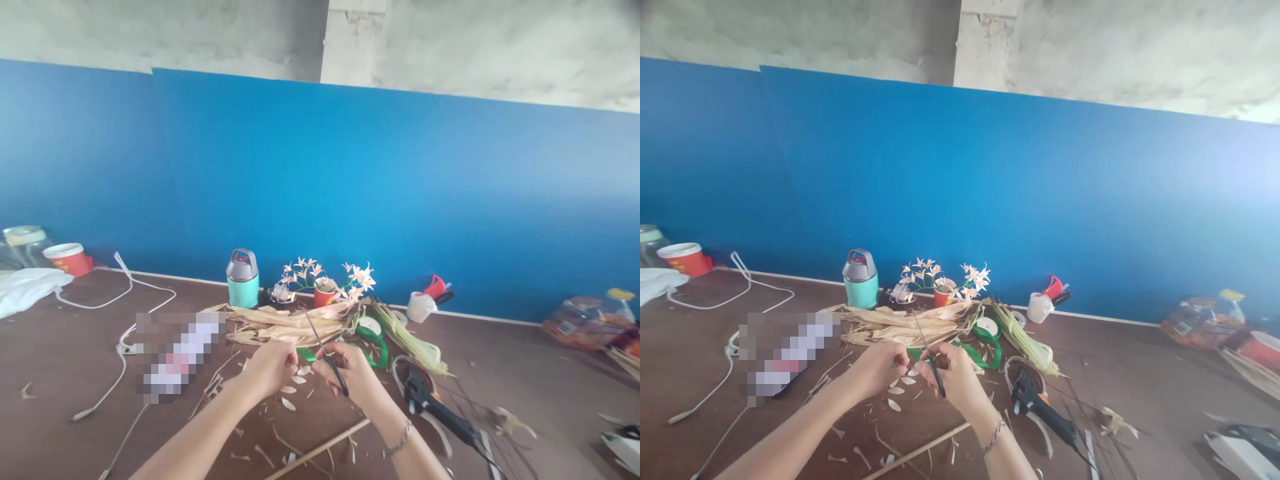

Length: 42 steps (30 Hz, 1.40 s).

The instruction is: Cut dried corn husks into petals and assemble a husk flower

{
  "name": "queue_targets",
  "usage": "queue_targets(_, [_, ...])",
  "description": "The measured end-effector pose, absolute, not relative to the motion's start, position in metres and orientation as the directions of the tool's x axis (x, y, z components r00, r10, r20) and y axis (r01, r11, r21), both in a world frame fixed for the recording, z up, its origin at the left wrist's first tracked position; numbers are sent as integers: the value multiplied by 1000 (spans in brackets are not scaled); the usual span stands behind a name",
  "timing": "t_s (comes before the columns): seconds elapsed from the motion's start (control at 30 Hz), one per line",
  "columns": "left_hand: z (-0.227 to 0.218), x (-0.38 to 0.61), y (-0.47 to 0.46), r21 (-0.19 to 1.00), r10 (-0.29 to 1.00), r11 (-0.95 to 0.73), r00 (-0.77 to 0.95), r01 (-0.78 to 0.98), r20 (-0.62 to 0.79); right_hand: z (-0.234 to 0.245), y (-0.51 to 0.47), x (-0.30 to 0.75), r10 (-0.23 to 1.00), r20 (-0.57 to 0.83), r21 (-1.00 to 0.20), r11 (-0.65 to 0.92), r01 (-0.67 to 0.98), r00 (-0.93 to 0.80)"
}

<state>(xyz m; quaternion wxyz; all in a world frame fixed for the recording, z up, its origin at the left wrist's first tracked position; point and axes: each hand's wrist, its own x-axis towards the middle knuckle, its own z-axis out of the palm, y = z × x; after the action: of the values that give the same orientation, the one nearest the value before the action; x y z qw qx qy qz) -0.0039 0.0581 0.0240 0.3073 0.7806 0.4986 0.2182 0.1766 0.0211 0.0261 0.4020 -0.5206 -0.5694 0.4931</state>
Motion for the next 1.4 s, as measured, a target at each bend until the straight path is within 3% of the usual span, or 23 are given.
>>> queue_targets(0.27, [0,11,58,642,878,-432,457,633,139,28,21,174,987,-85,-982,-60,179,-136])
queue_targets(0.53, [3,11,63,802,917,-284,393,526,67,29,21,173,991,-108,-985,-95,143,-85])
queue_targets(0.63, [12,13,60,906,935,-158,356,392,9,30,20,170,996,-89,-995,-88,46,-12])
queue_targets(0.73, [22,16,53,994,965,67,248,89,-88,33,16,164,996,-89,-995,-88,-38,29])
queue_targets(0.9, [32,20,44,995,973,100,208,-8,-96,34,13,159,994,-99,-987,-93,-130,38])
queue_targets(1.07, [33,19,44,984,942,177,295,-35,-159,35,14,162,996,-67,-992,-60,-111,63])
queue_targets(1.17, [34,18,45,987,956,152,262,-51,-134,39,13,161,997,-61,-990,-54,-129,51])
queue_targets(1.4, [41,19,40,924,977,174,175,-342,-119,40,8,153,983,-94,-991,-106,-77,-155])
